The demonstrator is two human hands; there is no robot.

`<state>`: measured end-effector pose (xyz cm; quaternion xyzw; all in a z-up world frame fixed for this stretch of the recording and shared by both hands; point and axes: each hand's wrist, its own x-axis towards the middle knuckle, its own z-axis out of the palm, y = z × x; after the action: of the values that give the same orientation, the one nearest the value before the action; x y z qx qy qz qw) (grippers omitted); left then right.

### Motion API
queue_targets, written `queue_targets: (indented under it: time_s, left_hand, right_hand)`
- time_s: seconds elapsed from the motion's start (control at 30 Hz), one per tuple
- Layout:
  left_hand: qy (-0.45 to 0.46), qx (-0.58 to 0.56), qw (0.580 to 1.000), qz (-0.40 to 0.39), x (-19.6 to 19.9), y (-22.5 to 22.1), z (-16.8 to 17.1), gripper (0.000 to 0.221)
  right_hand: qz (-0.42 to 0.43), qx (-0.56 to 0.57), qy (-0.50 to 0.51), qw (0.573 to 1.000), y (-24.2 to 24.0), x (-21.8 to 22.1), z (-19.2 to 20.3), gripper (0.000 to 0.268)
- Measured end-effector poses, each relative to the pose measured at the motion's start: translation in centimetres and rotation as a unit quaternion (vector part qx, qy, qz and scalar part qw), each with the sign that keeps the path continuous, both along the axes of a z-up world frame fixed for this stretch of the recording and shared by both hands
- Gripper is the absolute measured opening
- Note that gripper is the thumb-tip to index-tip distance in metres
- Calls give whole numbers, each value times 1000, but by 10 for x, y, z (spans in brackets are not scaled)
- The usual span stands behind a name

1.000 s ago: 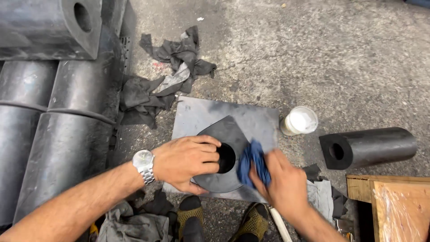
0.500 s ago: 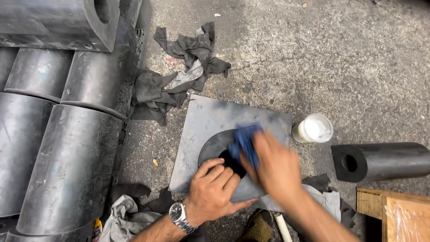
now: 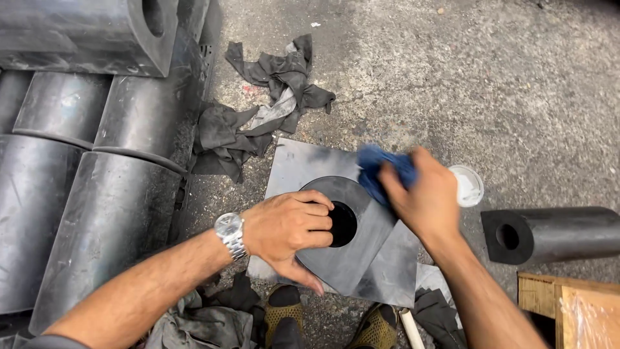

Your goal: Cleaning and preparing black rubber industrial components using a rag and a stick.

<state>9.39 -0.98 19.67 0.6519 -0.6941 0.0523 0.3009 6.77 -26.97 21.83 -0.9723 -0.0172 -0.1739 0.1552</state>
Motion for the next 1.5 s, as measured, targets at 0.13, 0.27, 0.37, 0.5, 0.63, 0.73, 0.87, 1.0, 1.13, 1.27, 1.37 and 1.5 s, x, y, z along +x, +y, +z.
queue_targets:
  time_s: [0.13,0.27,0.37,0.5,0.63,0.73,0.87,1.0,1.13,1.27,1.37,1.5]
  left_hand:
    - [63,1,972,224,-62,-18,30,74]
    - [94,-34,887,450,-117,-61,-6,62]
    - [137,6,892,431,-114,-56,-4,51]
    - [99,-5,915,392,-98,-43,2,57]
    - [108,19,938,329,-95,-23,2,51]
    - [119,51,966,225,-59,-9,4,51]
    - [156,56,985,57,-23,-3,5,56]
    - [105,146,978,110,-29,-11,29,55]
    - [154,143,969,131,-34,-11,22,55]
    - [139,142,971,134,-34,-9,21,62]
    - [139,89,975,148,-41,-6,11,53]
    - [112,108,973,172,-50,-12,8,52]
  right_hand:
    - [-109,139,63,982,-14,-57,5,35]
    - [66,-36,9,997,29,-63,13,43]
    - [174,-110,-3,979,48,-18,24,33]
    - [238,-86,-9,967,82,41,16,27]
    - [247,-57,16,967,64,-5,23,25]
    - [236,-52,65,968,30,-52,24,25]
    - [180,-32,141,973,9,-103,10,28]
    - [128,-34,80,988,11,-59,7,23]
    - [124,-82,13,989,30,19,3,30]
    - [214,-74,-3,974,52,27,5,34]
    - [202,-63,71,975,16,-13,18,33]
    - [183,-2,87,979,-24,-77,12,30]
